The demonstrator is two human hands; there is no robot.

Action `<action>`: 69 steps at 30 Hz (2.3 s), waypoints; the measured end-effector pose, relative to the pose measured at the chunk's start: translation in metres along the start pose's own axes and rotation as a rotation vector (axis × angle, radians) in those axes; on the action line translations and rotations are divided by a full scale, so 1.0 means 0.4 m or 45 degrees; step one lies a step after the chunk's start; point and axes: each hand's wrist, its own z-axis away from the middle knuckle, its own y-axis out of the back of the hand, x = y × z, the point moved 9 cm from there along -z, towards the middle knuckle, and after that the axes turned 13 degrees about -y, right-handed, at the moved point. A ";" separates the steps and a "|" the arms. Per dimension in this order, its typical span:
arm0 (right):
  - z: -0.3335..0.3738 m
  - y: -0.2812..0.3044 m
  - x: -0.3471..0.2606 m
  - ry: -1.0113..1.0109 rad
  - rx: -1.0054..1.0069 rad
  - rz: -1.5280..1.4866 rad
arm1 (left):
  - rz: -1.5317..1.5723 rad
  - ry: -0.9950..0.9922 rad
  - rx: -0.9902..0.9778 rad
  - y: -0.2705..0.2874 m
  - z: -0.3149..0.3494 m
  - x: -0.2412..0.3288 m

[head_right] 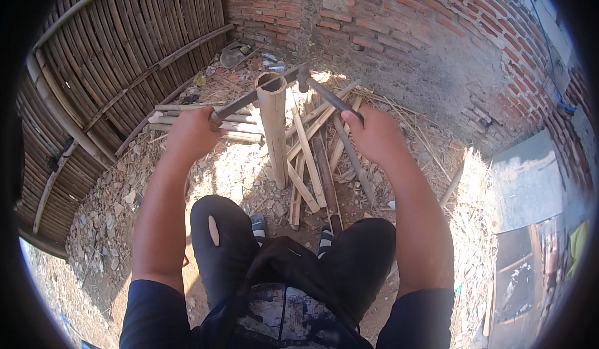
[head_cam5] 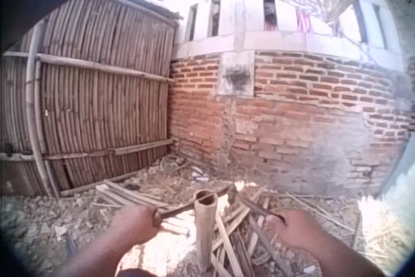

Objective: The person splits a bamboo pole using a blade and a hammer. They place the blade against the top end of the bamboo and strike it with the hammer to drive it through, splitting the pole into sections.

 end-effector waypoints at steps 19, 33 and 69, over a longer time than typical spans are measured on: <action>0.029 0.148 -0.067 0.140 0.200 -0.101 | 0.015 -0.042 -0.016 0.005 0.009 -0.002; 0.057 0.158 -0.066 0.108 0.214 -0.062 | 0.047 -0.076 0.004 0.013 0.012 0.041; 0.033 0.109 -0.089 0.114 0.289 -0.330 | 0.076 -0.021 -0.008 0.021 0.019 0.001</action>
